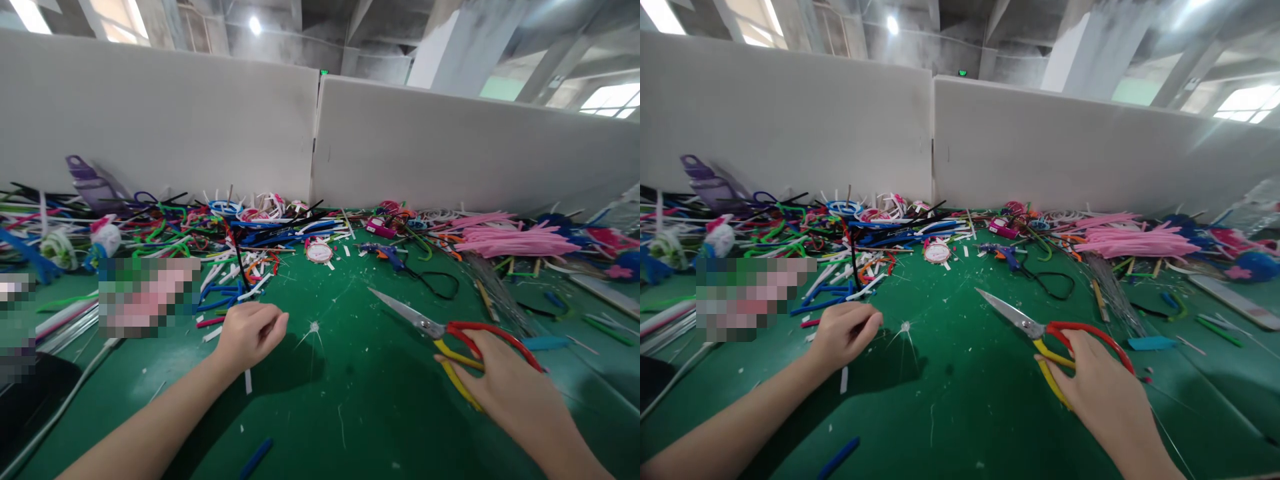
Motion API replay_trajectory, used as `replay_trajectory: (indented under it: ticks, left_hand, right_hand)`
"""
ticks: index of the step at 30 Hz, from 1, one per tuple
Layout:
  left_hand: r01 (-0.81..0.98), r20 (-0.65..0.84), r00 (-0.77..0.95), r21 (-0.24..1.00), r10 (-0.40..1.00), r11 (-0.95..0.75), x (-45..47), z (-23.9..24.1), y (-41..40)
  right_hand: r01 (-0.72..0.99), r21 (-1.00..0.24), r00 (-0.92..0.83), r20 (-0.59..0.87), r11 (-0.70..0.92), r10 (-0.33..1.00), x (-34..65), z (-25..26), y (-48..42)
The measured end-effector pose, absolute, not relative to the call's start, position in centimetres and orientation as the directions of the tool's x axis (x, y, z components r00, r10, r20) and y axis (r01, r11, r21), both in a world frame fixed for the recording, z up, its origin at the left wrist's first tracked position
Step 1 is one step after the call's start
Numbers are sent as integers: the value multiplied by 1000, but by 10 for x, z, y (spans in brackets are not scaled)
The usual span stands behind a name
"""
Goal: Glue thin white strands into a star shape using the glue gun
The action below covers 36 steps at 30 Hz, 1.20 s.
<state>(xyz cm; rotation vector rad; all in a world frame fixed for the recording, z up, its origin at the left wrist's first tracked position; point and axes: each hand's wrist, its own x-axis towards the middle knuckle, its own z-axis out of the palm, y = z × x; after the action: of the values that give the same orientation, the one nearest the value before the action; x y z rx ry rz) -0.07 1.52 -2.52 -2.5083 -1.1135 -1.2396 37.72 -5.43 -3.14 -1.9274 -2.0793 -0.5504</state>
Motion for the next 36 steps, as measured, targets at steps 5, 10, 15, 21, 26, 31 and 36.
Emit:
replay_trajectory:
  ticks: [5,10,15,21,26,31,36]
  left_hand:
    - [677,734,377,197,564,-709,-1,-27,17]
    - [678,718,370,225,589,-700,-2,-29,18]
    - [674,717,369,232,592,-701,-2,-30,18]
    - [679,715,365,233,596,-696,-2,-30,18]
    - [684,709,367,233,602,-691,-3,-31,18]
    - [672,710,375,236,597,-702,-3,-32,18]
    - [667,713,378,232,590,-708,-2,-30,19]
  right_hand:
    - [967,232,-216,511,108,832,362,-22,-53]
    - [905,402,-365,562,141,742,359,-20,-49]
    - [827,545,-464,524,138,714,349,-16,-43]
    - [823,546,-484,534,155,693,332,-12,-31]
    - [795,560,-554,514,233,656,321,-7,-18]
    - [793,536,-578,508,291,639,312,-5,2]
    - [794,494,-601,558,353,572,315,-17,18]
